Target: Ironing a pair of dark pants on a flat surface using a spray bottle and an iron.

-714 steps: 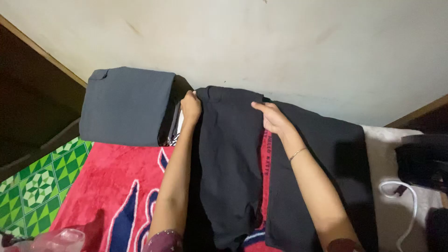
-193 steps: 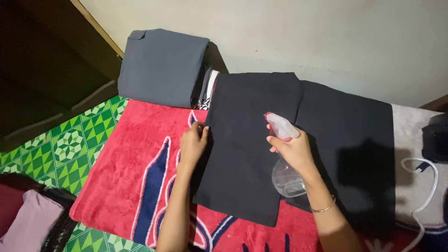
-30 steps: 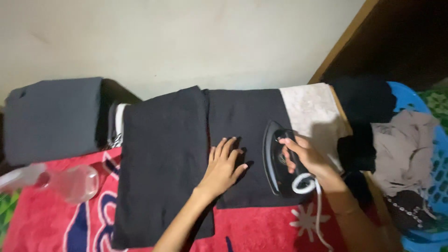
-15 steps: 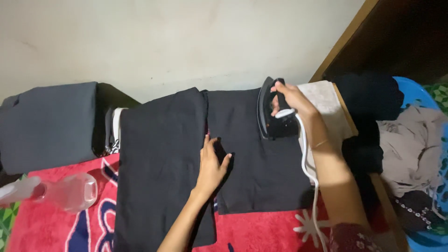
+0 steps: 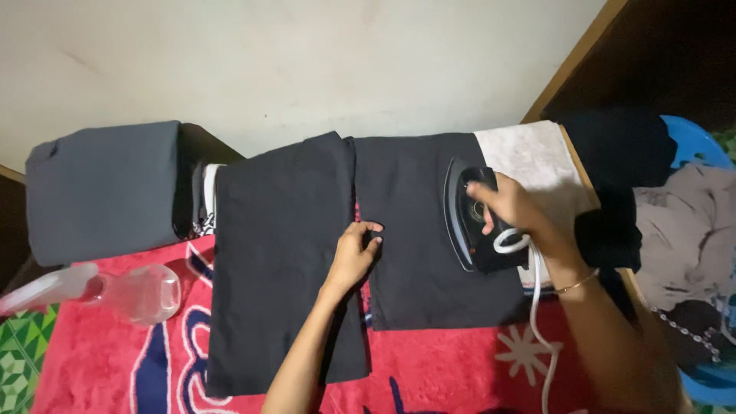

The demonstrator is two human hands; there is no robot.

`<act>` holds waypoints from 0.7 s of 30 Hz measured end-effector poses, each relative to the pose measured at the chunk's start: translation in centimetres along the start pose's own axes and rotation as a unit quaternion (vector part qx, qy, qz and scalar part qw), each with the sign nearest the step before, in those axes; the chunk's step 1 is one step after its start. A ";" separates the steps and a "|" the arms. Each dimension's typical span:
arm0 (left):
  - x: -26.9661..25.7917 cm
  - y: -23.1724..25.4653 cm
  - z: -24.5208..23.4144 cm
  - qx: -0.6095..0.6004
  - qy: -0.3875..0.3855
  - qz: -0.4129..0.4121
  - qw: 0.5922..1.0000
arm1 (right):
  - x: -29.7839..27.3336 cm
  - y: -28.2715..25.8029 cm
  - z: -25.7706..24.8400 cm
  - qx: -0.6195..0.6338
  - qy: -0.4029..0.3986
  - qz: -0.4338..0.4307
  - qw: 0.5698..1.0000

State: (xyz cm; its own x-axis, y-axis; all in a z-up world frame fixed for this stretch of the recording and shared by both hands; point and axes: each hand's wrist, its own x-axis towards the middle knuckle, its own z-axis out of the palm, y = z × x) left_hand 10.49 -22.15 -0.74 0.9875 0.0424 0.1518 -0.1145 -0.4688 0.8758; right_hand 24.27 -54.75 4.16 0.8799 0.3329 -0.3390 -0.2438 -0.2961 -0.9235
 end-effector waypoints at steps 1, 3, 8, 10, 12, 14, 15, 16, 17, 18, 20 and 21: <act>0.0 0.1 -0.1 0.000 0.000 -0.001 1.000 | -0.3 0.0 0.0 0.000 0.000 0.001 1.000; 0.2 0.6 -0.4 0.010 -0.009 -0.034 0.999 | -1.1 -0.1 0.0 -0.418 0.117 -0.050 0.899; 0.2 0.1 -0.2 0.008 -0.007 -0.017 1.000 | -2.1 -5.0 1.8 -0.536 0.101 0.016 0.838; 0.0 0.3 -0.5 0.008 -0.004 -0.012 1.000 | -2.7 -6.7 2.9 -0.551 0.091 0.089 0.825; -0.1 1.0 -0.8 0.008 -0.022 -0.041 0.999 | -3.0 -7.4 3.6 -0.567 0.098 0.119 0.809; -0.1 1.0 -0.9 0.007 -0.020 -0.042 0.999 | -2.8 -7.2 3.3 -0.582 0.094 0.106 0.801; -0.1 1.0 -0.8 0.006 -0.021 -0.042 0.999 | -2.8 -6.9 3.1 -0.595 0.091 0.093 0.793; -0.2 0.8 -0.6 0.005 -0.022 -0.043 0.999 | -2.6 -6.5 3.0 -0.596 0.090 0.095 0.793; -0.3 0.6 -0.5 0.007 -0.016 -0.028 0.999 | -2.5 -6.0 2.9 -0.590 0.097 0.089 0.797; -0.3 0.4 -0.4 0.010 -0.010 -0.013 1.000 | -2.3 -5.6 2.7 -0.584 0.104 0.084 0.801; -0.4 -0.8 0.1 0.013 0.000 0.014 1.000 | -1.4 -3.5 2.0 -0.571 0.119 0.059 0.810; -0.3 -1.4 0.3 0.016 0.011 0.042 0.999 | -0.8 -2.6 1.6 -0.559 0.135 0.033 0.817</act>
State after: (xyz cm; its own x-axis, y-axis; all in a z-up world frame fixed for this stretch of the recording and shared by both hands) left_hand 10.42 -21.75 -2.10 0.9719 0.0213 0.2346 -0.1929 -0.4994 0.8446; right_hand 23.61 -52.82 6.55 0.9744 0.1189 -0.1906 0.0986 -0.9887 -0.1128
